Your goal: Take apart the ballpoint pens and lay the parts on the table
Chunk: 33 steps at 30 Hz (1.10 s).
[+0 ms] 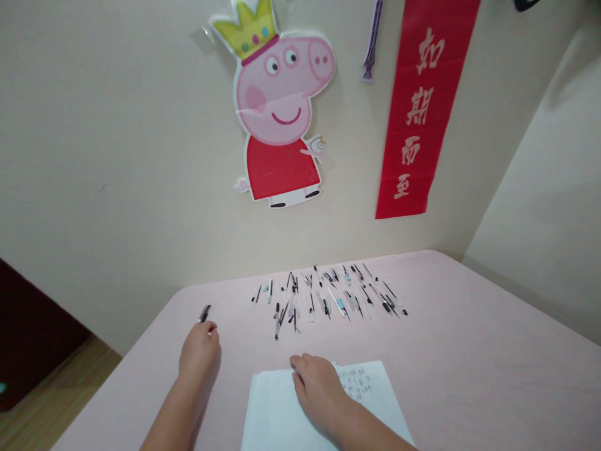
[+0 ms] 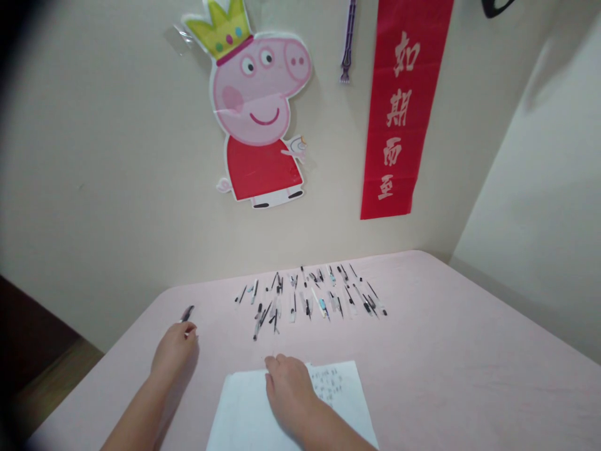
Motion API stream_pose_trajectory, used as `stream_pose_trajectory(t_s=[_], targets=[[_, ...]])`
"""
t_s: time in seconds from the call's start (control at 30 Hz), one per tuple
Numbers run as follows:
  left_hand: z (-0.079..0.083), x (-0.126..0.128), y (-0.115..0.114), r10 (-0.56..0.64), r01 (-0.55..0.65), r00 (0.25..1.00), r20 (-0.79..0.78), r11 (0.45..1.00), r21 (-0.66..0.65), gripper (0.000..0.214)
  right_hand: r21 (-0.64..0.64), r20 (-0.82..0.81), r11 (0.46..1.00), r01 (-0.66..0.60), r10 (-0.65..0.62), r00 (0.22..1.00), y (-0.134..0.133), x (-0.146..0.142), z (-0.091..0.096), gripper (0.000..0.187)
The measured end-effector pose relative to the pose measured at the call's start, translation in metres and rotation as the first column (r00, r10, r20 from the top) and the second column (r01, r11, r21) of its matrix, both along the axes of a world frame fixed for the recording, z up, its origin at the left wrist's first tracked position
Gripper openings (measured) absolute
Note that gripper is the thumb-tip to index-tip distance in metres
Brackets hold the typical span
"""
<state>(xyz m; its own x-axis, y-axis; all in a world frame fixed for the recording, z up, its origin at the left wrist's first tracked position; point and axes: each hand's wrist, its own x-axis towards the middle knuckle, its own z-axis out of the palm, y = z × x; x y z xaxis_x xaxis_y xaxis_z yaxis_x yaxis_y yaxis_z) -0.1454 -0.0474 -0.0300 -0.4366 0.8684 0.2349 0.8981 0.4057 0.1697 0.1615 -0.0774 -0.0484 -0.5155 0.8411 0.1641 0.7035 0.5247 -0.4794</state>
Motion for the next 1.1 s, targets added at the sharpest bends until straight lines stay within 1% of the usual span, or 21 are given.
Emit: stream_pose_trajectory(t_s=[0.13,0.27,0.4,0.57,0.73,0.93,1.1], targets=[[0.002,-0.019,0.006,0.068,-0.071,0.995,-0.073,0.997,-0.038,0.031,-0.032,-0.038,0.999,0.01,-0.011,0.999,0.004,0.003,-0.001,0.023],[0.005,-0.026,0.009,0.118,-0.131,0.983,-0.137,0.988,-0.084,0.032,-0.032,-0.056,0.999,0.012,-0.014,0.998,0.005,0.003,-0.004,0.025],[0.008,-0.028,0.013,0.152,-0.174,0.976,-0.155,0.974,-0.144,0.031,-0.046,-0.062,0.999,0.006,-0.009,0.998,0.006,0.003,-0.004,0.025],[0.011,-0.025,0.017,0.163,-0.194,0.974,-0.16,0.96,-0.203,0.03,-0.055,-0.072,0.998,-0.005,0.001,0.997,0.006,0.004,-0.002,0.026],[0.008,-0.024,0.017,0.153,-0.189,0.974,-0.168,0.956,-0.224,0.033,-0.062,-0.08,0.998,-0.003,-0.002,0.997,0.006,0.004,-0.004,0.027],[0.004,-0.021,0.016,0.157,-0.193,0.973,-0.169,0.956,-0.223,0.035,-0.078,-0.085,0.997,-0.006,0.0,0.996,0.006,0.004,-0.004,0.031],[0.006,-0.017,0.015,0.152,-0.188,0.97,-0.191,0.965,-0.182,0.039,-0.107,-0.121,0.994,-0.01,-0.003,0.993,0.006,0.005,-0.004,0.023]])
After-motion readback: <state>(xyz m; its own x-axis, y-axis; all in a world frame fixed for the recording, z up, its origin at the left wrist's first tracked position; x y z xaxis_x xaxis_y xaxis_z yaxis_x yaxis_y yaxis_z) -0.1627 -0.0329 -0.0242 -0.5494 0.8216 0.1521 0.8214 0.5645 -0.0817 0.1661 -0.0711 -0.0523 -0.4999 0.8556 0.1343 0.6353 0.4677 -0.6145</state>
